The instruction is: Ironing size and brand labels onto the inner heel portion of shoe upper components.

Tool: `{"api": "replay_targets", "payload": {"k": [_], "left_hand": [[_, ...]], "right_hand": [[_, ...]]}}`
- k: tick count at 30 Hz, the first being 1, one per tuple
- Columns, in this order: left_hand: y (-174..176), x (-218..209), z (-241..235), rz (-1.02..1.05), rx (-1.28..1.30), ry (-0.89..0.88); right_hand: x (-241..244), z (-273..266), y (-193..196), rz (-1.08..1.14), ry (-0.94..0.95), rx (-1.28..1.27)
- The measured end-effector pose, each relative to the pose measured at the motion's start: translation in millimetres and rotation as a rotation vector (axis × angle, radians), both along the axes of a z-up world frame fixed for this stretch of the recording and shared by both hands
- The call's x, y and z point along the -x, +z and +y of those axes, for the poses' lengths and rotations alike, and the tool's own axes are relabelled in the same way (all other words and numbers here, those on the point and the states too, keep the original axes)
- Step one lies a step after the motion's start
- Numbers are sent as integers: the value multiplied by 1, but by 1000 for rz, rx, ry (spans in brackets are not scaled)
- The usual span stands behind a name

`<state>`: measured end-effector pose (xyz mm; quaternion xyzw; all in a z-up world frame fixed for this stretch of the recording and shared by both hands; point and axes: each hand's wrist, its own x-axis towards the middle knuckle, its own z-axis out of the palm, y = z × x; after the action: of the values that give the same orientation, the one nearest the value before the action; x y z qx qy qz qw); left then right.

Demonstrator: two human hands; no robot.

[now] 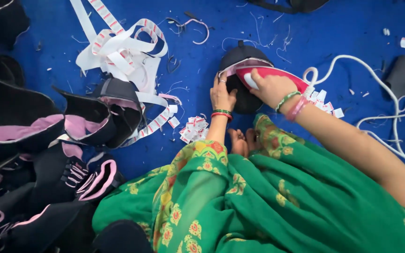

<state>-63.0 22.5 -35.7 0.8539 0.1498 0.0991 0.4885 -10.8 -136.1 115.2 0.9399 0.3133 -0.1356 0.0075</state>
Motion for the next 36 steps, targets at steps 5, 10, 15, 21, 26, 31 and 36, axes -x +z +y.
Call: {"api": "replay_targets", "payload": {"k": [5, 10, 15, 21, 26, 31, 36], "left_hand": [[0, 3, 4, -41, -16, -32], [-6, 4, 1, -27, -26, -26], [-14, -3, 1, -56, -57, -54], [3, -5, -6, -45, -282, -114], [32, -16, -17, 244, -523, -203], [6, -23, -10, 147, -526, -206], [19, -21, -4, 123, -355, -190]], "right_hand": [[9, -4, 19, -56, 91, 109], [-2, 18, -18, -50, -148, 47], [-33, 33, -9, 28, -232, -33], [-26, 5, -5, -9, -279, -95], [-11, 3, 33, 86, -323, 63], [-15, 9, 9, 71, -268, -69], [-46, 9, -14, 68, -272, -177]]}}
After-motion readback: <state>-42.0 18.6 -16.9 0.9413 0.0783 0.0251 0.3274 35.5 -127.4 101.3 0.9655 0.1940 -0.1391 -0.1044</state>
